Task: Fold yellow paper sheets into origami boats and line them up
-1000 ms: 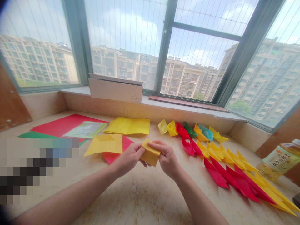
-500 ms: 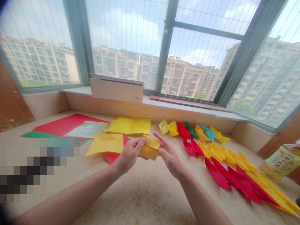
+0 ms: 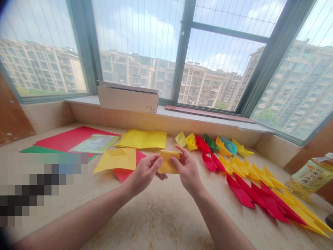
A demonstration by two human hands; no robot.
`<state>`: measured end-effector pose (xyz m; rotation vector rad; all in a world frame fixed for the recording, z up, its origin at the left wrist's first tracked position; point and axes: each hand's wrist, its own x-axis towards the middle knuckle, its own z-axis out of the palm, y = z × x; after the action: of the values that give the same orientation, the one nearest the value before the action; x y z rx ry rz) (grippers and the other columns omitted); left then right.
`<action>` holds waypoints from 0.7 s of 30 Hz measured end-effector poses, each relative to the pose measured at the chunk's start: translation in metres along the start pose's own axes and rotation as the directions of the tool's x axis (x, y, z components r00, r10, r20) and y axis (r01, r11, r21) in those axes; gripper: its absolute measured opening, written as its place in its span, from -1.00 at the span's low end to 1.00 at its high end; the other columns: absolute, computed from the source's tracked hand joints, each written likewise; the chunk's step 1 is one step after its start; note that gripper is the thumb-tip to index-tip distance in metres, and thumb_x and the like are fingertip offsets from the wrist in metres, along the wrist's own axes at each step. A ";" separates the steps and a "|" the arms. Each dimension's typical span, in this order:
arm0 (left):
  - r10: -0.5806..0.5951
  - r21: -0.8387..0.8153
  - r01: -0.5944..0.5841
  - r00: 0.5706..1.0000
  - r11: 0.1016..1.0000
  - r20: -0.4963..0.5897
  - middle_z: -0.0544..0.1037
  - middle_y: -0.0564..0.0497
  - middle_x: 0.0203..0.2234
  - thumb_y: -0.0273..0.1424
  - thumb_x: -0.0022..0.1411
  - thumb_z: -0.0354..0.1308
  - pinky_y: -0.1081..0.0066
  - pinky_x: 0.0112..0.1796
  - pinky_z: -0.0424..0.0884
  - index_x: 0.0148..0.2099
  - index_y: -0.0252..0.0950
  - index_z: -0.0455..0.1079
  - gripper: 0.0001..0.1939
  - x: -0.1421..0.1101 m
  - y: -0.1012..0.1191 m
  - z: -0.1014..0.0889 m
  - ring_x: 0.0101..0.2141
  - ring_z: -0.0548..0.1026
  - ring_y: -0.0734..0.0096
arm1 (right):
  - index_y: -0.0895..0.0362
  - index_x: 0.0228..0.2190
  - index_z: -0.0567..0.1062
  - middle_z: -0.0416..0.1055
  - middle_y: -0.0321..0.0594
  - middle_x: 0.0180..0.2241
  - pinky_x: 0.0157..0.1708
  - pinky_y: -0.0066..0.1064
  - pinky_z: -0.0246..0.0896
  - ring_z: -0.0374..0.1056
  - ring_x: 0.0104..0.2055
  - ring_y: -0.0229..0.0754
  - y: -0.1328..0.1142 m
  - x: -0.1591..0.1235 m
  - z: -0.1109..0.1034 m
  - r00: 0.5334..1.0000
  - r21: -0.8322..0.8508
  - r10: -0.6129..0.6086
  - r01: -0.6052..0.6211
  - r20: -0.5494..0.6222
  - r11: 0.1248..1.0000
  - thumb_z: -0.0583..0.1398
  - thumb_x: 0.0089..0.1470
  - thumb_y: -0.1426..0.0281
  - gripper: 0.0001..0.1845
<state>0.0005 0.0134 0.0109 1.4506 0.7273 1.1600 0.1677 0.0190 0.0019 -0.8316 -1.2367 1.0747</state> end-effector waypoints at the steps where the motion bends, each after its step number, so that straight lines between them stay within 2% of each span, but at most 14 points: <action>1: -0.007 0.008 0.007 1.000 1.000 0.017 0.57 -0.05 -0.45 -0.11 0.27 0.14 0.44 -0.50 0.53 -0.09 -0.40 0.37 -0.59 0.000 -0.001 -0.001 -0.55 0.58 0.38 | 0.03 0.14 0.35 0.54 -0.20 -0.24 -0.20 -0.28 0.41 0.48 -0.15 -0.07 0.000 0.000 0.000 1.000 -0.003 -0.002 0.002 0.002 1.000 0.37 0.00 0.20 -0.31; 4: -0.029 0.013 0.028 0.999 1.000 0.029 0.58 -0.05 -0.43 -0.17 0.26 0.17 0.45 -0.52 0.52 -0.02 -0.38 0.34 -0.60 0.001 -0.003 -0.002 -0.57 0.58 0.38 | 0.00 0.17 0.32 0.55 -0.20 -0.22 -0.19 -0.30 0.39 0.48 -0.15 -0.08 0.000 0.001 -0.001 1.000 0.008 -0.005 0.005 0.007 1.000 0.37 -0.01 0.20 -0.27; 8: -0.030 -0.025 0.030 0.999 0.999 0.027 0.57 -0.04 -0.41 -0.16 0.26 0.17 0.46 -0.55 0.50 -0.07 -0.36 0.31 -0.63 0.002 -0.003 -0.001 -0.58 0.58 0.38 | 0.04 0.13 0.37 0.56 -0.15 -0.14 -0.14 -0.27 0.35 0.48 -0.14 -0.06 0.000 0.001 -0.003 0.997 0.077 0.069 -0.071 0.031 0.995 0.38 -0.02 0.20 -0.31; 13: -0.023 -0.023 0.024 0.999 0.999 0.036 0.57 -0.03 -0.44 -0.09 0.24 0.17 0.45 -0.55 0.51 -0.09 -0.35 0.31 -0.59 0.001 0.000 0.000 -0.58 0.58 0.36 | 0.11 0.01 0.47 0.55 -0.12 -0.10 -0.09 -0.25 0.32 0.46 -0.07 -0.03 0.000 0.003 -0.004 0.995 0.112 0.094 -0.098 0.038 0.989 0.40 -0.04 0.21 -0.42; 16: -0.009 -0.003 0.009 0.999 1.000 0.044 0.54 0.00 -0.46 -0.02 0.28 0.08 0.44 -0.57 0.48 -0.10 -0.33 0.29 -0.56 0.003 -0.004 -0.004 -0.60 0.56 0.38 | 0.10 -0.01 0.47 0.57 -0.13 -0.14 -0.10 -0.22 0.34 0.48 -0.12 -0.04 0.001 0.003 -0.001 0.994 0.109 0.094 -0.099 0.055 0.989 0.39 -0.04 0.22 -0.44; 19: 0.045 0.101 -0.045 0.999 0.994 0.005 0.50 0.04 -0.49 -0.02 0.30 0.03 0.50 -0.58 0.40 -0.17 -0.32 0.32 -0.58 0.007 -0.011 -0.012 -0.59 0.50 0.44 | 0.10 -0.04 0.48 0.58 -0.15 -0.20 -0.17 -0.20 0.37 0.50 -0.21 -0.05 0.006 0.004 0.001 0.989 0.056 0.103 -0.109 0.107 0.992 0.38 -0.05 0.20 -0.46; 21: 0.131 0.259 -0.118 0.991 0.959 -0.034 0.48 0.04 -0.50 -0.08 0.31 0.06 0.52 -0.52 0.36 -0.23 -0.33 0.38 -0.63 0.011 -0.015 -0.017 -0.51 0.49 0.44 | 0.10 -0.05 0.50 0.57 -0.18 -0.22 -0.19 -0.22 0.38 0.49 -0.23 -0.06 0.011 0.005 0.001 0.991 -0.012 0.077 -0.076 0.113 0.997 0.37 -0.04 0.19 -0.49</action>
<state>-0.0096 0.0326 -0.0018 1.7086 0.8559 1.2373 0.1651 0.0273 -0.0068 -0.8388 -1.3135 1.1938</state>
